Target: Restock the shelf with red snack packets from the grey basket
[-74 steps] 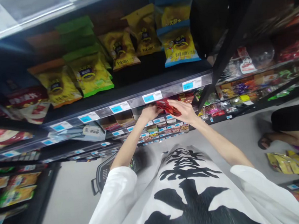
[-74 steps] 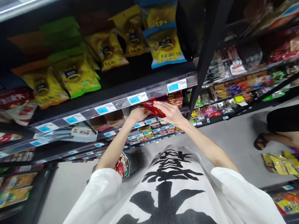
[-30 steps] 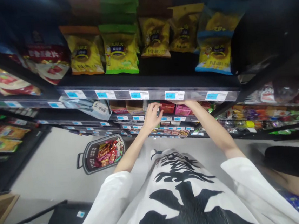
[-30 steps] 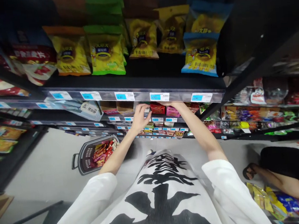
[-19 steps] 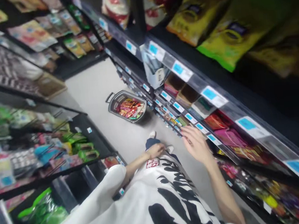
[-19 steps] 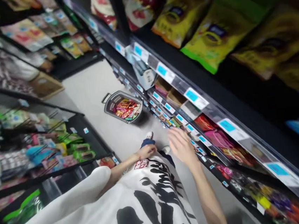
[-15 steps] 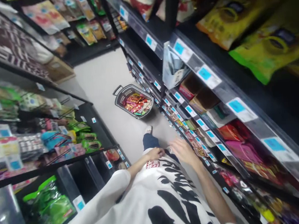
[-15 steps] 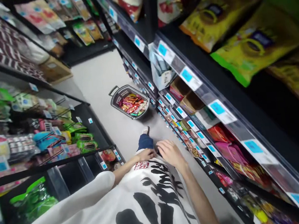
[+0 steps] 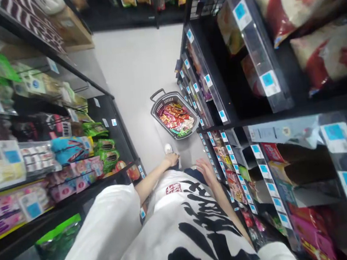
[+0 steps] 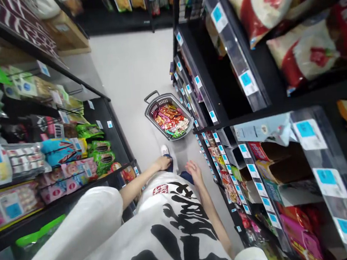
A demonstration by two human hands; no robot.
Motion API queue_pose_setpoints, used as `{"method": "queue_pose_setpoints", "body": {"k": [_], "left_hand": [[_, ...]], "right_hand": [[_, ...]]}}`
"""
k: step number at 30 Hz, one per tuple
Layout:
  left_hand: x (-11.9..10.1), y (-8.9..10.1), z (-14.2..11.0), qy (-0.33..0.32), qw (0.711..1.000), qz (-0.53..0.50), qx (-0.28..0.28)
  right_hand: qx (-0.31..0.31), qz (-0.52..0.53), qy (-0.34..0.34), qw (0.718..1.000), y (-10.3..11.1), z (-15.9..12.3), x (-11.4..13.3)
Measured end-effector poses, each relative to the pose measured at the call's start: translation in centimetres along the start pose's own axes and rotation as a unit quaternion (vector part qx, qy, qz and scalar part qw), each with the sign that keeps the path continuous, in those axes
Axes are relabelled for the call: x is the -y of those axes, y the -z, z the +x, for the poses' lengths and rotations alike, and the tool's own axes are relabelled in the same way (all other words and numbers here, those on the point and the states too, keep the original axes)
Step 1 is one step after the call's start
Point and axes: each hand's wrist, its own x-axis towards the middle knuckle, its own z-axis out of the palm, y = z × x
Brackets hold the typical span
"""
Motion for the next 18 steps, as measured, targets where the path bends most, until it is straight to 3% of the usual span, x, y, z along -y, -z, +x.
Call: {"method": "queue_pose_setpoints", "body": {"k": [3,6,9,14,18], "left_hand": [[3.0,4.0,2.1,0.025,0.999,-0.025,0.004],[5.2,5.8,3.2,0.062,0.996,-0.056,0.020],[6.3,5.0,3.0,0.128,0.986,-0.087,0.056],[6.2,2.4,2.3,0.241,0.958,-0.126,0.095],[6.8,3.8,3.9,0.301,0.941,-0.126,0.091]], "right_hand": [[-0.020,0.065,-0.082,0.994,-2.2,4.6,2.0],[-0.031,0.041,-0.113,0.992,-3.8,9.3,3.7],[-0.036,0.012,-0.139,0.990,-5.6,14.2,4.8],[-0.034,-0.039,-0.175,0.983,-9.1,21.7,6.0],[-0.040,-0.057,-0.207,0.976,-10.6,26.4,7.0]]}}
